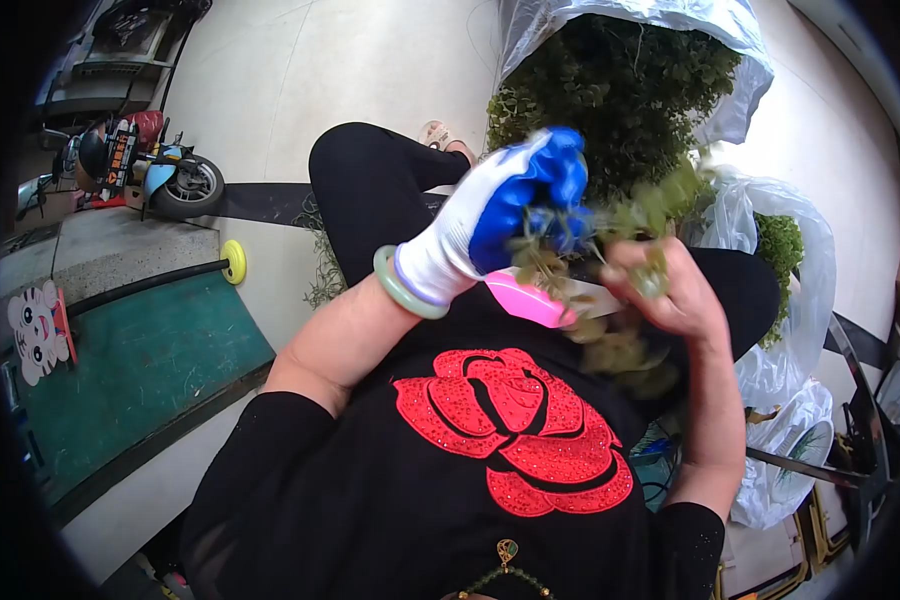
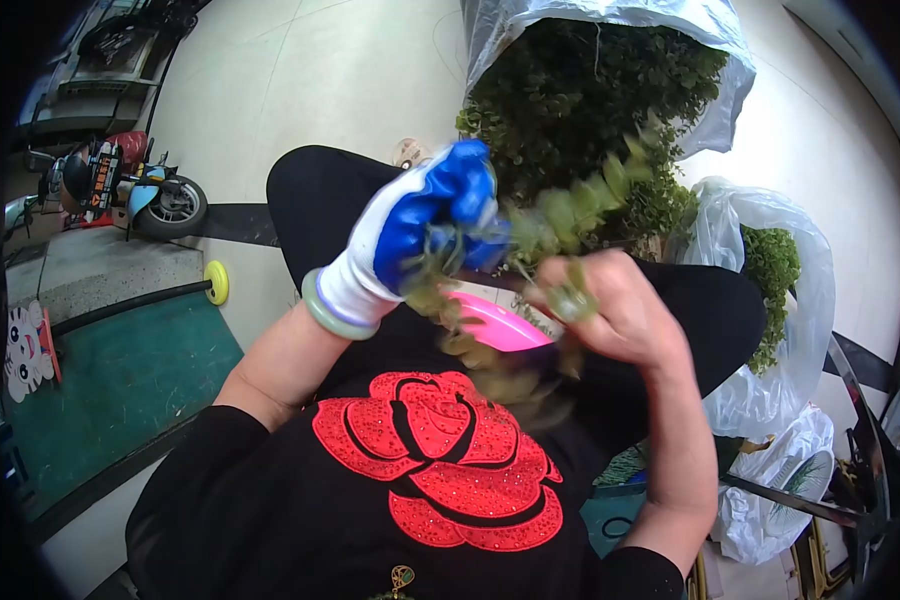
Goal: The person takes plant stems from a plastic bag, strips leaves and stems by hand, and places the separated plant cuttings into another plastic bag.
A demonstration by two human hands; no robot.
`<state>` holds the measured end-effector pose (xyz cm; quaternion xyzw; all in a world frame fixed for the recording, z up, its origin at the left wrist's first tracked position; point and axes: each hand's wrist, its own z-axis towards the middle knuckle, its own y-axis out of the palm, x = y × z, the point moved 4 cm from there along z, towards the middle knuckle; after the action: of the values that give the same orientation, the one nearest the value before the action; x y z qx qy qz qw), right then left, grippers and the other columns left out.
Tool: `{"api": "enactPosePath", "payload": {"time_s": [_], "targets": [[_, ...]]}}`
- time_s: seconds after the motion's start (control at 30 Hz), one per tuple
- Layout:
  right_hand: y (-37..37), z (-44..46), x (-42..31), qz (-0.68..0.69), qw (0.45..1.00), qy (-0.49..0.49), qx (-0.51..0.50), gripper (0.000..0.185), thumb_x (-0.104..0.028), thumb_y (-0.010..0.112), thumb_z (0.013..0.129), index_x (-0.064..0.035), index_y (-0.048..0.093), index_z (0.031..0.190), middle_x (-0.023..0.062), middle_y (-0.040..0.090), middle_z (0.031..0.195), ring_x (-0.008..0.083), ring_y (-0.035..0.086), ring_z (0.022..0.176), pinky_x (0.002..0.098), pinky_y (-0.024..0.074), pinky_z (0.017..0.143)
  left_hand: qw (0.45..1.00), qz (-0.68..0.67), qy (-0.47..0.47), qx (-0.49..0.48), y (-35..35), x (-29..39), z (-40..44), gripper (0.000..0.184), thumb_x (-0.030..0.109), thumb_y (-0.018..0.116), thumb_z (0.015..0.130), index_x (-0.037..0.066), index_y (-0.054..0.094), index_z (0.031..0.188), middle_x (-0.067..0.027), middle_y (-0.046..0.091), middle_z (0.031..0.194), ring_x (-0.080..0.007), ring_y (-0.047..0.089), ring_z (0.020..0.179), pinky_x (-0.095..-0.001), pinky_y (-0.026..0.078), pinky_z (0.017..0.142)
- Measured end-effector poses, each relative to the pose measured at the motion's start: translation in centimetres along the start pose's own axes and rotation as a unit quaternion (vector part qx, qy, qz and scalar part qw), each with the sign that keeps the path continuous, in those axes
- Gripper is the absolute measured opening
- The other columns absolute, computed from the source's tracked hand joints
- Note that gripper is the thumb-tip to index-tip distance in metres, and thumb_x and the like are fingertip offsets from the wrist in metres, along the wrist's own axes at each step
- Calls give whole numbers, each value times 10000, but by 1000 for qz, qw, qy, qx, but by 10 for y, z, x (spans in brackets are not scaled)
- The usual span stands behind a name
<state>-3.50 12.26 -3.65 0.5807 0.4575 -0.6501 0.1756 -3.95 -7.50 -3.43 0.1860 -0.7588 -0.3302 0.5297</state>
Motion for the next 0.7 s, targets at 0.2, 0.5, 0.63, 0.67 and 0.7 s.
{"api": "enactPosePath", "payload": {"time_s": [0.2,0.5,0.63,0.67,0.7], "targets": [[-51,-87,31,145,932,132,304,218,-218,552,904,-28,546,799,-1,504,725,101,493,696,243,401,664,955,271,65,102,-30,50,0,353,313,429,983,1,593,998,-92,645,865,-190,641,781,-340,527,751],[-61,-37,-17,115,885,-91,441,631,-160,797,729,-6,498,1263,-65,407,623,21,373,522,174,279,467,964,228,-133,-43,-3,15,10,382,332,467,968,-18,596,1050,-121,652,976,-184,642,769,-294,534,654],[-35,19,-17,56,978,-79,187,829,-378,900,482,-19,519,1125,-21,512,674,80,499,631,244,378,559,959,220,-153,-90,14,12,6,418,344,505,953,-58,618,964,-125,654,862,-187,630,705,-296,513,646],[-23,30,-5,7,986,-85,141,685,-338,902,495,-14,534,974,21,572,728,131,567,700,283,433,622,963,203,-150,-92,22,13,5,360,297,536,943,-55,613,954,-123,648,829,-185,621,678,-295,506,644],[-12,36,1,-40,991,-91,93,555,-298,903,507,-9,550,823,64,632,781,182,635,769,322,488,685,962,210,-139,-103,22,12,5,336,277,546,939,-53,612,950,-124,648,824,-185,618,669,-296,504,646]]}}
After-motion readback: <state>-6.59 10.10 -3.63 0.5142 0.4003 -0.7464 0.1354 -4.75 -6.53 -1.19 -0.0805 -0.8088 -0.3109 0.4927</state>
